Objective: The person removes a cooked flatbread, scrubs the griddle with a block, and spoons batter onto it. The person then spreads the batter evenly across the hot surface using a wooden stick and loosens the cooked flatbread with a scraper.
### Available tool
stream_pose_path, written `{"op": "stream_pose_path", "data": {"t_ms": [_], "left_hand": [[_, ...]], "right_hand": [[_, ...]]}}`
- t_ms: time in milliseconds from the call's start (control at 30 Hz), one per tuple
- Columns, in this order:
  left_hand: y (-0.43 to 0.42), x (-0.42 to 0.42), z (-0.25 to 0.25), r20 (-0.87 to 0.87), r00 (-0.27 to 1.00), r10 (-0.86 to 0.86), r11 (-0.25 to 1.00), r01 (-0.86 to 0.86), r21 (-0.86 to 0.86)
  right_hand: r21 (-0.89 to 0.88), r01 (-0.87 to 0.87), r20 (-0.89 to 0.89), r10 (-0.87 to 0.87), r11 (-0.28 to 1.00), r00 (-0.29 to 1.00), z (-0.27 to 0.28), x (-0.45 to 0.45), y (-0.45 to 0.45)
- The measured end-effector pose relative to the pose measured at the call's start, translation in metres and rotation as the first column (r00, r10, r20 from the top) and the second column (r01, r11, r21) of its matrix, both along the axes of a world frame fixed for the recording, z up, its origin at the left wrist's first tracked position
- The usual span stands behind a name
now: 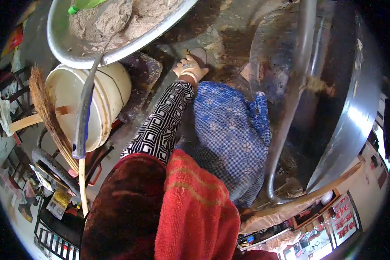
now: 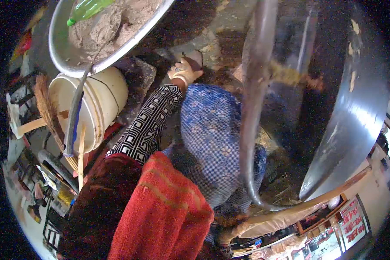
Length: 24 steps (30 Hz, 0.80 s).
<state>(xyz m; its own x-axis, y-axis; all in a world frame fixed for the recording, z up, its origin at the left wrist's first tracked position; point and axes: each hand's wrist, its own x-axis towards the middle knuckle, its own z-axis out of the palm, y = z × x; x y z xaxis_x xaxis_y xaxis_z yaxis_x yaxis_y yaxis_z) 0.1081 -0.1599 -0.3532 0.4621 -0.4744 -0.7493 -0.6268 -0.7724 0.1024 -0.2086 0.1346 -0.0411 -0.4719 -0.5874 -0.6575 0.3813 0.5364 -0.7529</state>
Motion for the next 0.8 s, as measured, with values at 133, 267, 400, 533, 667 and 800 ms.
{"op": "stream_pose_path", "data": {"t_ms": [133,267,400,533,667,800], "left_hand": [[-0.005,0.014,-0.02,-0.038,0.999,0.007,0.999,-0.008,-0.039],[0.008,0.026,-0.058,-0.001,1.0,-0.013,0.99,0.012,-0.139],[0.002,0.025,-0.025,-0.046,0.983,0.177,0.98,-0.18,-0.084],[0.0,0.012,-0.013,0.058,0.994,0.097,0.992,-0.092,-0.088],[0.011,0.02,-0.04,0.068,0.995,0.079,0.99,-0.07,-0.125],[0.034,0.032,-0.067,0.126,0.967,0.222,0.919,-0.164,-0.359]], "right_hand": [[-0.022,0.012,-0.017,-0.013,1.0,1.0,0.001,-0.008,-0.006],[-0.016,0.039,-0.007,-0.039,0.999,0.999,-0.001,-0.007,0.002],[-0.004,0.045,0.0,-0.045,0.999,0.999,0.0,-0.009,0.008],[-0.008,0.036,-0.004,-0.036,0.999,0.999,0.0,-0.013,0.007],[-0.001,0.029,-0.015,-0.029,1.0,0.999,0.004,0.047,-0.056],[0.004,0.043,0.0,-0.043,0.999,0.999,0.014,-0.001,-0.002]]}}
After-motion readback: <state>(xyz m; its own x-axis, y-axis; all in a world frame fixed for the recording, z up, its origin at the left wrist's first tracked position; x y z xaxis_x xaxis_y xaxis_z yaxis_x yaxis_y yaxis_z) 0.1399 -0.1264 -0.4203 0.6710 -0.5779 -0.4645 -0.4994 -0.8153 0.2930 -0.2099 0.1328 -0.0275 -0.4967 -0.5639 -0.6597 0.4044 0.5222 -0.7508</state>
